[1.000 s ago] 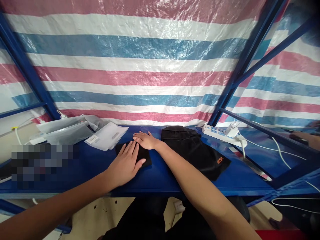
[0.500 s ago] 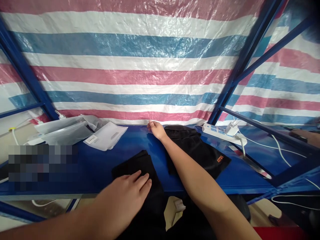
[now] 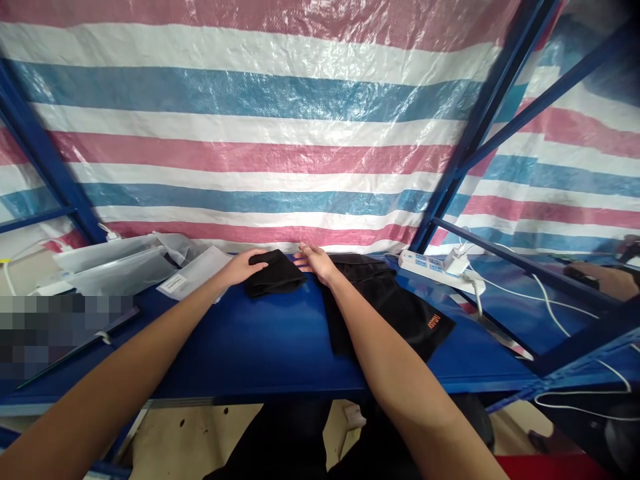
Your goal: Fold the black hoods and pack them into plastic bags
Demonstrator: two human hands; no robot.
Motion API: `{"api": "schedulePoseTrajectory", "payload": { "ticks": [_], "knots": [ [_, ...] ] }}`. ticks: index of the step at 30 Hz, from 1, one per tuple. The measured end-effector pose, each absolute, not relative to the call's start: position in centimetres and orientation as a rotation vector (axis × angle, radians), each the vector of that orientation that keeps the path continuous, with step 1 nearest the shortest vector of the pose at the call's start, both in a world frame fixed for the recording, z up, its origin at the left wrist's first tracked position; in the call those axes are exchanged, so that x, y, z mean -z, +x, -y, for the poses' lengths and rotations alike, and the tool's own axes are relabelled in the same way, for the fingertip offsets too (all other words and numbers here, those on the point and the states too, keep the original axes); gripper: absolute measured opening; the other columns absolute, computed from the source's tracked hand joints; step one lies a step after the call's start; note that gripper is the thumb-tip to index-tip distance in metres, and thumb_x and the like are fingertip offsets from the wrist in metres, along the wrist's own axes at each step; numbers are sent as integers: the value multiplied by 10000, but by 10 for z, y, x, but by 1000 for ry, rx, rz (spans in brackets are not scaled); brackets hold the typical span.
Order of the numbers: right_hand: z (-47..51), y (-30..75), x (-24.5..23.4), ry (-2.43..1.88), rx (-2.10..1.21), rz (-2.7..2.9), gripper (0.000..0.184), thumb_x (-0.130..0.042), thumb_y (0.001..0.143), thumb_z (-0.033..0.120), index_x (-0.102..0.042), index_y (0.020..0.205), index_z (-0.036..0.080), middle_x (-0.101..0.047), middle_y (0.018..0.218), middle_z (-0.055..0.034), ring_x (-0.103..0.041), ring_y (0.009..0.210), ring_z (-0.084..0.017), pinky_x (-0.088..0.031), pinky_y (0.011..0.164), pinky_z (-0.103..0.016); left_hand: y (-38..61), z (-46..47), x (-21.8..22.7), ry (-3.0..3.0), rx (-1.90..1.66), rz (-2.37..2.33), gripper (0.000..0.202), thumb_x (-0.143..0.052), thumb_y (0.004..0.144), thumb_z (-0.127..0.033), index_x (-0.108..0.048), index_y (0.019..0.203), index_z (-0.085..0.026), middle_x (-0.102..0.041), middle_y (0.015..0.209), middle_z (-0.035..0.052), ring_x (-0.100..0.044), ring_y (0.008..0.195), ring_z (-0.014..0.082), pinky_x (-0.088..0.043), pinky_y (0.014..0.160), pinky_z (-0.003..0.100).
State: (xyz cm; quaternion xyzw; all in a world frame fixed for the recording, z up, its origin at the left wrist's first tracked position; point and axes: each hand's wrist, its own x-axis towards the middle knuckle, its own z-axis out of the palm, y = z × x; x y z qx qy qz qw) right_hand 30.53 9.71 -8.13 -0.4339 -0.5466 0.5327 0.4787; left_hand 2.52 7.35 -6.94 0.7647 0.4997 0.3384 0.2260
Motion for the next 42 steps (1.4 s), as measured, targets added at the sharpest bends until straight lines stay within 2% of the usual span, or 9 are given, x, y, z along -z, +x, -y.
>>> {"api": "schedulePoseTrajectory", "payload": {
  "ticks": [4,8,12,17,23,30,34,37,42],
  "knots": [
    [-99,300,93,-1031,-907,1787,576,-882,911,330,-673,1443,256,-733,1246,-75,-737,996,-199,-632,935,-367,24,-68,87,2396,-1076,-1431,496,-609,1000,-577,-760,1340,-249,-700,1443,127,-630,1390,365,-458,1254,554],
    [-90,292,96,-973,-480,2168,394,-744,996,208,-735,1390,223,-697,1275,-106,-703,1110,-219,-554,1102,-409,31,-49,81,2588,-942,-1351,461,-491,1089,-536,-771,1322,-254,-678,1438,110,-631,1364,331,-441,1268,522],
    [-82,287,83,-1087,-334,2218,352,-693,1041,261,-730,1376,160,-703,1312,-158,-702,1147,-250,-537,1111,-409,37,-37,78,2512,-746,-1411,607,-501,1072,-672,-710,1438,-235,-610,1550,140,-560,1461,376,-394,1288,561],
    [-84,304,55,-1159,-511,2206,274,-716,1047,431,-795,1200,218,-800,1061,-91,-745,919,-250,-578,905,-377,33,-32,74,2494,-604,-1342,905,-717,889,-805,-571,1606,-272,-475,1699,147,-498,1539,427,-412,1278,552],
    [-73,337,50,-1116,-938,2167,632,-775,967,652,-718,1408,203,-769,816,-40,-685,609,-187,-530,611,-308,31,-37,74,2448,-672,-1336,873,-698,920,-788,-554,1618,-284,-497,1685,141,-502,1538,418,-425,1267,541],
    [-55,336,63,-919,-1205,1934,613,-897,897,397,-668,1422,178,-667,785,41,-648,603,-125,-538,556,-241,27,-44,73,2421,-875,-1164,784,-803,881,-705,-645,1506,-258,-585,1591,133,-588,1452,372,-467,1247,519],
    [-53,325,68,-867,-1193,1877,436,-854,927,347,-728,1322,217,-687,983,-4,-697,611,-105,-605,585,-255,22,-49,73,2418,-957,-1187,752,-827,863,-679,-674,1470,-263,-593,1580,130,-588,1451,376,-466,1254,539],
    [-53,320,75,-915,-1151,1963,361,-797,965,320,-733,1301,206,-696,1011,-35,-734,669,-139,-553,528,-235,16,-53,73,2430,-966,-1183,714,-823,877,-625,-681,1472,-257,-599,1568,132,-599,1438,373,-476,1247,534],
    [-54,320,79,-963,-674,2230,325,-810,960,269,-776,1279,221,-659,930,-10,-679,779,-169,-601,794,-338,21,-39,60,2681,-850,-1012,494,-667,999,-383,-709,1487,-317,-576,1622,91,-524,1513,355,-384,1314,553]
  ]
}}
